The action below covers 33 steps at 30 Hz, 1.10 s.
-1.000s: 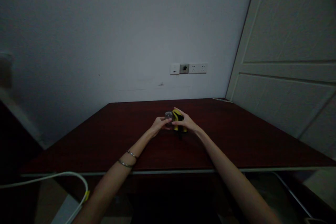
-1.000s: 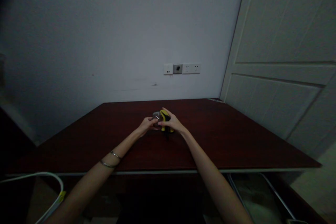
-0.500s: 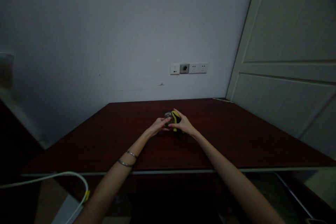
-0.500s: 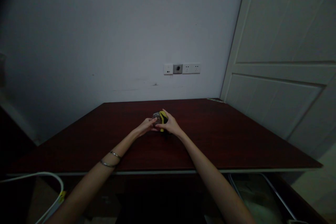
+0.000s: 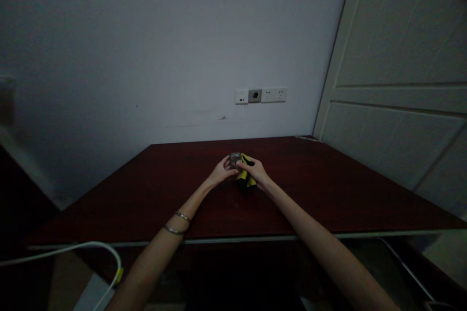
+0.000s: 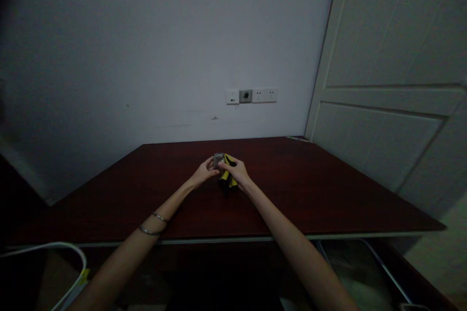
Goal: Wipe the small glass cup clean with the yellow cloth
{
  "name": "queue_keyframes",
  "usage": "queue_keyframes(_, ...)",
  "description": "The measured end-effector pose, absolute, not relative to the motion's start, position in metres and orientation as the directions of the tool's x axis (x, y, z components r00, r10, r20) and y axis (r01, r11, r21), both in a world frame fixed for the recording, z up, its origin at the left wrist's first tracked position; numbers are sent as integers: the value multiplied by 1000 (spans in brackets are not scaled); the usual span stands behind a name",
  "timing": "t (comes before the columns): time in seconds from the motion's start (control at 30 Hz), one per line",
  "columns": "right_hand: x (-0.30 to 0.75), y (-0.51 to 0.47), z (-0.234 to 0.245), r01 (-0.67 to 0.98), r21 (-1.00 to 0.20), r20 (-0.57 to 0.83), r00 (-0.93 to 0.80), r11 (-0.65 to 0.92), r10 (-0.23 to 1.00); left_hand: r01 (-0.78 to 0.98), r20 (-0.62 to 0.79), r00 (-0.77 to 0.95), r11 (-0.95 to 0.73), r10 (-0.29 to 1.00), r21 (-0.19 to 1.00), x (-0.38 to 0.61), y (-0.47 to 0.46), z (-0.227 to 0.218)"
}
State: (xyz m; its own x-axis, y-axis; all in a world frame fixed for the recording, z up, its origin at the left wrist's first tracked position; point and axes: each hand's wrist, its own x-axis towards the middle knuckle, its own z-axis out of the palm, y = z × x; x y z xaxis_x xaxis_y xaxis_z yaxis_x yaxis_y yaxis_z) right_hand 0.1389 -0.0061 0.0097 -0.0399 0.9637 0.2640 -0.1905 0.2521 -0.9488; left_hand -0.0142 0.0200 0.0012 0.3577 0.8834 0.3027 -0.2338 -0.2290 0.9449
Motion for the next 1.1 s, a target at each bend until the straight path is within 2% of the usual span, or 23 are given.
queue_keyframes(0.17, 135, -8, 6, -235, -947, 233, -39, 218, 972, -164, 300, 306, -261, 903, 951, -13, 21, -1)
queue_keyframes(0.37, 137, -2, 1, -93, -942, 329, -82, 322, 941, -98, 372, 335, -361, 866, 928, -14, 21, -3)
queue_keyframes(0.53, 139, 6, 1, -17, -905, 424, 52, 425, 904, -93, 385, 337, -376, 859, 922, -13, 19, -3)
queue_keyframes(0.73, 142, 7, 5, 9, -894, 446, 130, 449, 886, -56, 358, 375, -364, 855, 930, -7, 13, -7)
queue_keyframes(0.87, 145, -2, 8, 59, -842, 538, 32, 536, 842, -8, 385, 366, -411, 847, 911, -6, 9, -5)
queue_keyframes(1.0, 145, -18, 13, 162, -688, 699, -114, 707, 706, 36, 411, 327, -446, 851, 894, -8, 8, -1)
queue_keyframes(1.1, 145, -23, 16, 177, -644, 728, -156, 744, 668, 44, 423, 297, -455, 856, 889, -8, 6, 0)
